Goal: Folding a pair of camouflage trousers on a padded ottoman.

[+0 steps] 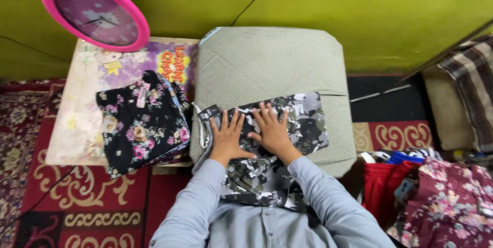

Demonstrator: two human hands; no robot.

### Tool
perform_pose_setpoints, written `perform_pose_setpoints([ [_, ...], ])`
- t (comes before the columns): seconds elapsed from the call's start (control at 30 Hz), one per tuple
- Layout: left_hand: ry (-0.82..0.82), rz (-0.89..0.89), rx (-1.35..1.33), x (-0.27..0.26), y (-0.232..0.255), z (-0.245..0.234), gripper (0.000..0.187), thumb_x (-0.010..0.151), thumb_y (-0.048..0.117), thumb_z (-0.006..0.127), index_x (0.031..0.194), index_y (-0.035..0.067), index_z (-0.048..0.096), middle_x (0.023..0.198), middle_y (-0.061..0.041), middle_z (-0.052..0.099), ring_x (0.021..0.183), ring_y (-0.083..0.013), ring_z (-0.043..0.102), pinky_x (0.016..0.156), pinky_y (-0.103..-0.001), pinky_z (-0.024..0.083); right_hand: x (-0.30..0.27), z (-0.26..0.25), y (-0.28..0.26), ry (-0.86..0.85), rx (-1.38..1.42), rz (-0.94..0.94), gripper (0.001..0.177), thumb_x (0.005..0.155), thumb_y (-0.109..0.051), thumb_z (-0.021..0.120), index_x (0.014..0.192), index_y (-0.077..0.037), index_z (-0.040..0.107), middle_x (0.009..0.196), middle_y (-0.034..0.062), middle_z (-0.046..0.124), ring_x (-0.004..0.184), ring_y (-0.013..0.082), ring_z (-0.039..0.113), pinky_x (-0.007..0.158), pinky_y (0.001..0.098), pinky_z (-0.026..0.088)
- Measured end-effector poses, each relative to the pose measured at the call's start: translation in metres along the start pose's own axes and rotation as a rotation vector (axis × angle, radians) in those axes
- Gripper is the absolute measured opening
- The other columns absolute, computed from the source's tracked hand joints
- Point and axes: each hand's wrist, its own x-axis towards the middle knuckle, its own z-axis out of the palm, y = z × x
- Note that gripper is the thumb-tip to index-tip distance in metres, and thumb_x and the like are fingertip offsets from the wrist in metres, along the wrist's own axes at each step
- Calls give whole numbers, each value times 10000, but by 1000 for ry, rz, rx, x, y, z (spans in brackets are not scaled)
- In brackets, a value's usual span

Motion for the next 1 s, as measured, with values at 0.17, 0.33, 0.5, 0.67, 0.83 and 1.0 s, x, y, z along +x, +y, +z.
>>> perform_pose_setpoints([
  [0.17, -42, -11, -8, -4, 1, -8, 1477, 486, 868, 710, 1630, 164, 96, 1711, -89, 39, 1550, -399, -79, 1138, -782, -100, 11, 22, 28, 101, 11, -38, 905, 898, -849, 309, 1608, -288, 303, 1708, 45, 216, 1565, 266, 180, 1149, 770, 85],
  [0.33, -39, 0, -28, -2, 1, -11, 1455, 517, 865, 697, 1638, 168, 84, 1714, -87, 6, 1547, -402, -105, 1130, -778, -119, 24, 4, 97, 114, 98, 181, 695, 1012, -656, 384, 1601, -290, 356, 1676, 123, 282, 1547, 336, 236, 1190, 681, 174],
  [0.5, -28, -2, -4, -2, 1, -5, 1484, 490, 896, 677, 1638, 176, 75, 1715, -79, -13, 1547, -398, -114, 1128, -774, -137, 49, 78, 191, 358, -122, 158, 309, 850, -373, 689, 1149, -297, 678, 1313, -39, 619, 1306, 256, 558, 890, 451, 547],
  [0.67, 199, 96, -132, -6, -20, 16, 1020, 747, 704, 629, 1579, 214, 300, 1680, -76, 219, 1535, -366, 155, 1159, -741, 36, -10, 13, 157, 400, -325, 138, 113, 848, -386, 639, 939, -320, 626, 917, -91, 655, 1072, 182, 631, 928, 470, 437],
  [0.83, 486, 21, -245, -2, -55, 40, 669, 895, 270, 661, 1516, 266, 411, 1565, -96, 404, 1411, -356, 411, 1093, -584, 379, -89, 1, 103, -34, -48, 273, 323, 961, -588, 459, 1002, -304, 608, 842, -7, 747, 973, 229, 737, 946, 526, 449],
  [1.0, 356, -108, 1, -2, -86, 47, 587, 798, 410, 705, 1364, 330, 572, 1257, 99, 595, 1288, -193, 465, 1017, -431, 410, -148, -10, 39, -213, 52, 143, 463, 821, -511, 744, 1127, -237, 528, 1024, 23, 740, 1113, 265, 669, 1028, 520, 414],
])
